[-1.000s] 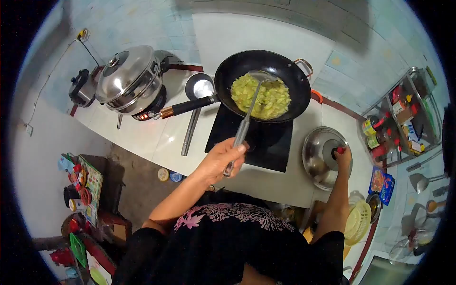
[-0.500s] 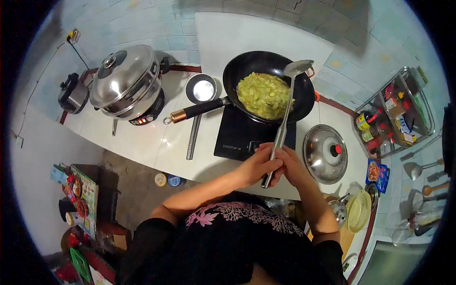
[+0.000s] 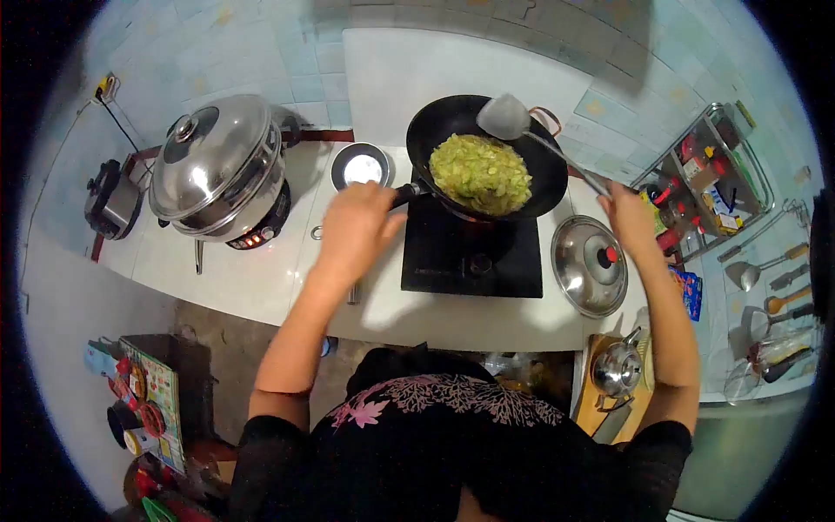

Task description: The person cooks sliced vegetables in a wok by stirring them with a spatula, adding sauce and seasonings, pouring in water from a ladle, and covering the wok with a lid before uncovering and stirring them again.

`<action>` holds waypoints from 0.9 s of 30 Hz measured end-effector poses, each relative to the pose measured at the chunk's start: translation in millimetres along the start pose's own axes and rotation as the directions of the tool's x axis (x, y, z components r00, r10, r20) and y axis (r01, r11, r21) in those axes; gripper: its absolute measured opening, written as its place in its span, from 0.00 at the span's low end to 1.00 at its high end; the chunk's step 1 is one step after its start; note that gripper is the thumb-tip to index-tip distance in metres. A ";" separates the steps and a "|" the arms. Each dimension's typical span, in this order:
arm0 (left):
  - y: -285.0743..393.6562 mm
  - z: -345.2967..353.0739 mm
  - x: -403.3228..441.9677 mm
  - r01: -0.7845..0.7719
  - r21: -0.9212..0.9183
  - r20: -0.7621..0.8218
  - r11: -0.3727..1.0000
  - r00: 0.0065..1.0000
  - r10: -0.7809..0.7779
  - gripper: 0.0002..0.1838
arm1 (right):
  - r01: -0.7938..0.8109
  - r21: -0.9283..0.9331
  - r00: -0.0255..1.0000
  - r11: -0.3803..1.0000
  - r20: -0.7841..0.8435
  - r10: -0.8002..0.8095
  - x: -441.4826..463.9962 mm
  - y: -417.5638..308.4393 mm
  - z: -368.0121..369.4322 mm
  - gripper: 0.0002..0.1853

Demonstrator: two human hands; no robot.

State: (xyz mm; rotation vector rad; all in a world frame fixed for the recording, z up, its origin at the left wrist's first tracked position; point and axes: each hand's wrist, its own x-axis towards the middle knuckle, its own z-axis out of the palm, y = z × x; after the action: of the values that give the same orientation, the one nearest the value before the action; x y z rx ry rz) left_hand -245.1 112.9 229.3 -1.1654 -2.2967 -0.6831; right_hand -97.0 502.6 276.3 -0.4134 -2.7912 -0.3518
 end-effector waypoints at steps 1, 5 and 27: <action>-13.2 -5.7 -2.2 0.028 0.126 0.048 0.992 0.998 -0.034 0.18 | -0.009 -0.125 0.997 0.992 0.080 0.019 11.1 3.7 -9.8 0.11; -41.6 4.6 -14.7 0.145 0.149 0.252 0.978 0.951 -0.180 0.21 | 0.122 -0.367 0.992 0.922 0.077 -0.101 41.2 28.7 -16.8 0.08; -42.3 8.1 -22.0 0.215 0.105 0.214 0.971 0.949 -0.233 0.20 | 0.202 -0.100 0.979 0.974 0.018 -0.201 26.1 20.3 -17.5 0.15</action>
State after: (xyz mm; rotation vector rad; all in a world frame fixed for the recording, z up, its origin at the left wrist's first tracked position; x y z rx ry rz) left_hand -270.1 83.0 200.6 -0.9977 -2.6513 -0.5558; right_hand -110.0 522.8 304.8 -0.1526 -2.8376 -0.5406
